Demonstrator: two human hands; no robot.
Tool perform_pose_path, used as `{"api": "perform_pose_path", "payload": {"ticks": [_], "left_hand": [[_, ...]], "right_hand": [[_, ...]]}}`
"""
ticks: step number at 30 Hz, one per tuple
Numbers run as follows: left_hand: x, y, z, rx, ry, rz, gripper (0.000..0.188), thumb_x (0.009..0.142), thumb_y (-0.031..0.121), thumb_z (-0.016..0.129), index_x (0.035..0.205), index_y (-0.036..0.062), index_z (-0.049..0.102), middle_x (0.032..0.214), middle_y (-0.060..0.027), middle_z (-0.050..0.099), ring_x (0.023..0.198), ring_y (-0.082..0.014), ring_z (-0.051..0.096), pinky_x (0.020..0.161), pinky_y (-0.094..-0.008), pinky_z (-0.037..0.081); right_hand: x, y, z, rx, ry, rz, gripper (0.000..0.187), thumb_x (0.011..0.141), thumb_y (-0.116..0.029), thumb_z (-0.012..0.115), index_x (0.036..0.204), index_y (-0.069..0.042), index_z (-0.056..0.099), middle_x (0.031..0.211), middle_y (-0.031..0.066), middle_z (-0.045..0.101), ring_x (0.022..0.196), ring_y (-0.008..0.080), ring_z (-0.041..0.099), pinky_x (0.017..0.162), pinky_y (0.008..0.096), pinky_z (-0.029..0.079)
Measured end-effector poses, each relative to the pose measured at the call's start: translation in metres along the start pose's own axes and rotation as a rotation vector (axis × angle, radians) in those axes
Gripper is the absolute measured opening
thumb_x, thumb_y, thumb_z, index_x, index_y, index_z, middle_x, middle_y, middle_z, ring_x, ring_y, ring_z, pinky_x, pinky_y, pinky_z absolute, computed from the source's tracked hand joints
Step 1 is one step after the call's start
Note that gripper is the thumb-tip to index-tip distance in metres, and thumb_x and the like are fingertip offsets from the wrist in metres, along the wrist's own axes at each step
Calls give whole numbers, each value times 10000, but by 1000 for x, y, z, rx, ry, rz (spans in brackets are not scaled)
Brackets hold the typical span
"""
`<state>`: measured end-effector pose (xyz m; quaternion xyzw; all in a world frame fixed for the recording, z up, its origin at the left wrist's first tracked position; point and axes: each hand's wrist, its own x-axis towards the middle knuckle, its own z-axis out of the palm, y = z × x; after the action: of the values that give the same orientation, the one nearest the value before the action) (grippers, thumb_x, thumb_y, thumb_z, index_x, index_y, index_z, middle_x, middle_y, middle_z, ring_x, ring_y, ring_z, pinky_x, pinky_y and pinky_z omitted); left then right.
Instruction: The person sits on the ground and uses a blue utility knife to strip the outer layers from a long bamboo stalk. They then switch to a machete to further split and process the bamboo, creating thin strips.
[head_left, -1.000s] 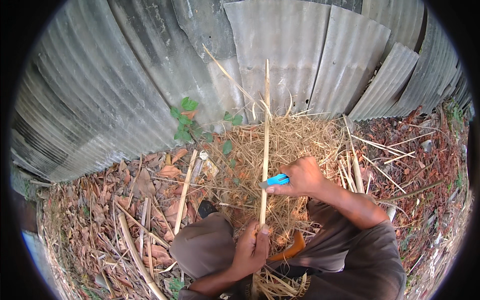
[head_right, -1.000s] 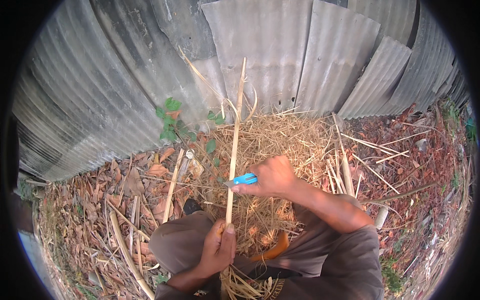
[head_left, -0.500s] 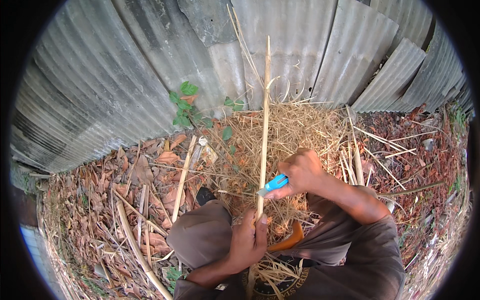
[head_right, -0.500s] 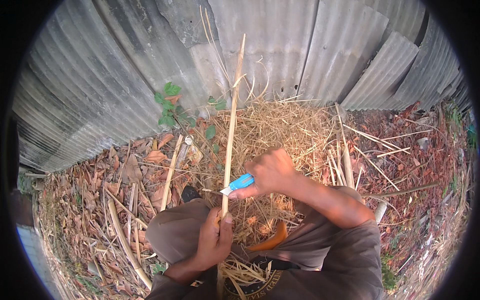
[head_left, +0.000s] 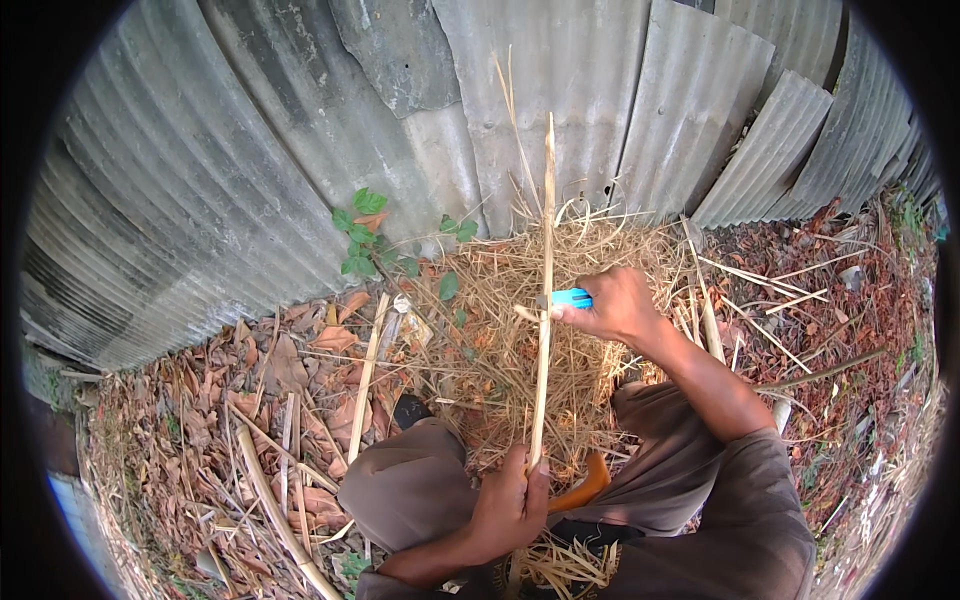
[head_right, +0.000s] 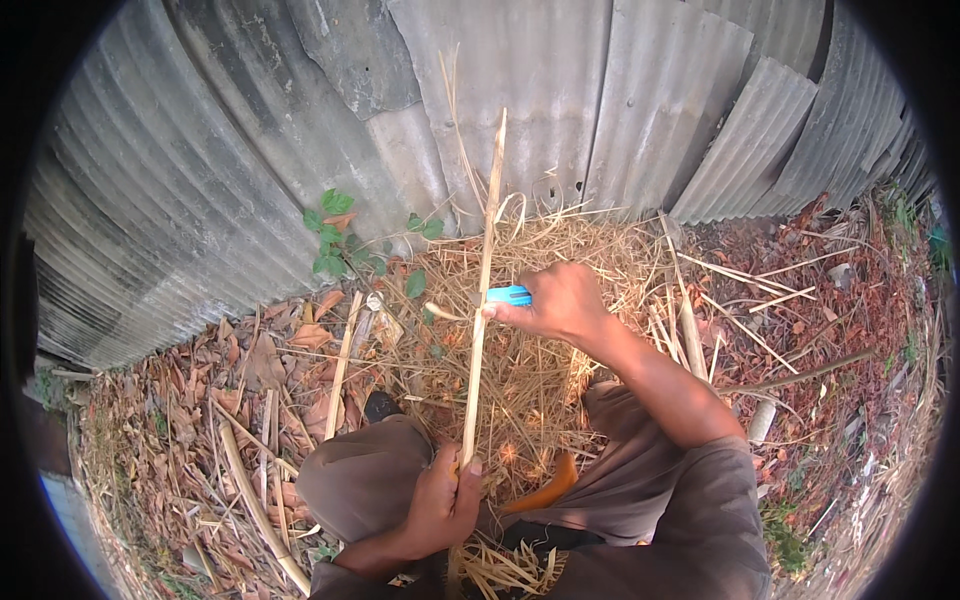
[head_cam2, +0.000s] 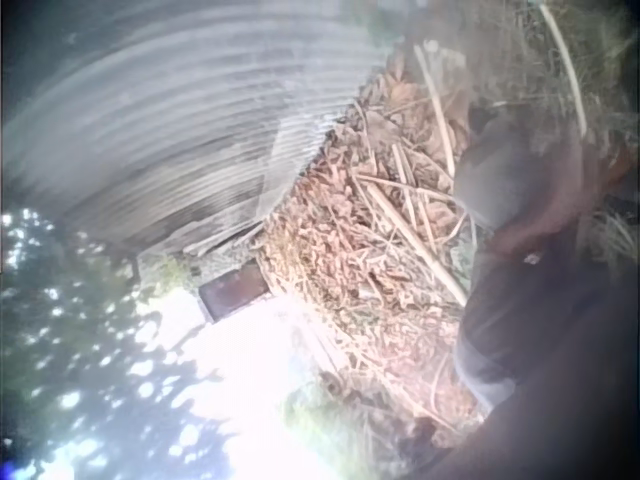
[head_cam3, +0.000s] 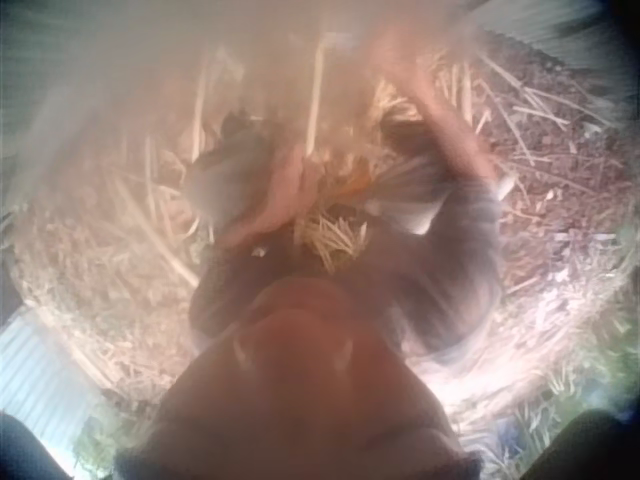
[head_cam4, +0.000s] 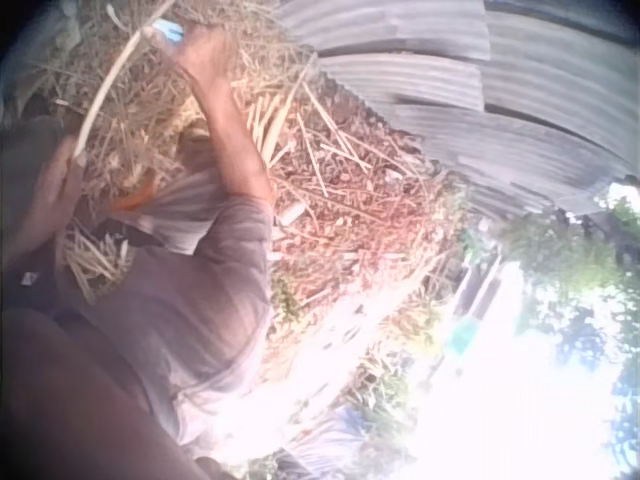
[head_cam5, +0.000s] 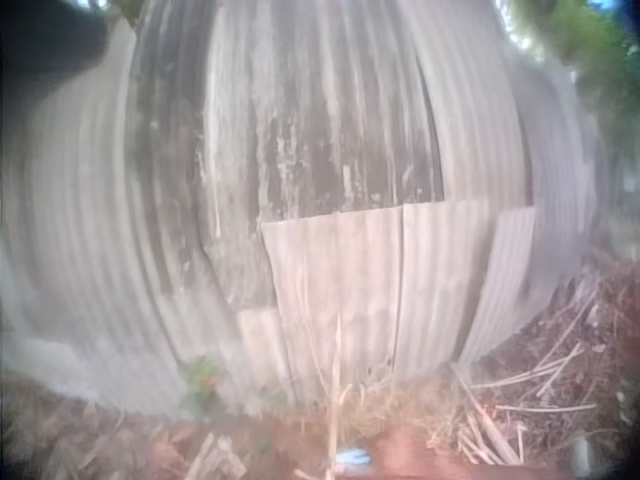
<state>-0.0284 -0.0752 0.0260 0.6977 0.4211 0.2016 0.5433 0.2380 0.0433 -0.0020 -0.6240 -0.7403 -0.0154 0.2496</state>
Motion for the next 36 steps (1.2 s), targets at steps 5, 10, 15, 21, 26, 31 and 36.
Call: {"api": "perform_pose_path", "payload": {"ticks": [5, 10, 15, 21, 26, 31, 36], "left_hand": [[4, -3, -5, 39, 57, 26, 147, 936, 128, 487, 973, -1, 429, 546, -126, 506, 437, -282, 543, 430, -376, 391], [-7, -6, 4, 48, 1, 89, 171, 938, 124, 488, 1015, -23, 445, 583, -114, 500, 480, -232, 532, 465, -349, 392], [-2, -5, 7, 48, 7, 152, 162, 938, 118, 484, 1013, -22, 453, 558, -112, 490, 471, -249, 538, 460, -360, 393], [7, -3, 6, 36, 48, 50, 157, 937, 145, 489, 978, -4, 459, 579, -152, 529, 476, -275, 565, 459, -383, 408], [13, -10, 3, -76, 118, 88, 164, 951, 154, 485, 994, -3, 486, 574, -41, 473, 504, -91, 467, 463, -288, 366], [21, -9, -10, 51, 193, 62, 111, 924, 108, 489, 969, 10, 464, 566, -129, 518, 478, -279, 551, 472, -375, 413], [19, -4, -10, 178, 238, 98, 122, 913, 111, 492, 968, 10, 451, 575, -164, 541, 519, -366, 582, 473, -439, 434]], "right_hand": [[-18, -28, -4, 31, -109, -209, 679, 731, -748, 543, 520, -102, 535, 406, 67, 463, 362, 260, 494, 413, 387, 408], [13, 20, -18, -104, 2, 66, 706, 713, -751, 549, 501, -78, 540, 414, 100, 452, 392, 296, 509, 427, 406, 402], [28, 58, -4, -135, 82, 143, 734, 733, -754, 520, 504, -58, 560, 403, 112, 436, 419, 325, 515, 443, 424, 400], [31, 25, -10, 1188, -498, 771, 712, 841, -786, 224, 488, -169, 257, 430, -40, 224, 357, 88, 222, 349, 269, 219], [3, 11, 13, 765, -324, 467, 717, 898, -700, 301, 509, -100, 346, 452, -26, 307, 399, 110, 297, 392, 293, 260], [-24, -54, -6, 171, -394, -30, 678, 759, -727, 527, 581, -74, 567, 485, 97, 528, 466, 287, 565, 477, 392, 450], [-13, -45, -2, -96, -152, -208, 719, 614, -817, 570, 532, -105, 510, 449, 60, 499, 406, 269, 541, 431, 387, 440]]}}
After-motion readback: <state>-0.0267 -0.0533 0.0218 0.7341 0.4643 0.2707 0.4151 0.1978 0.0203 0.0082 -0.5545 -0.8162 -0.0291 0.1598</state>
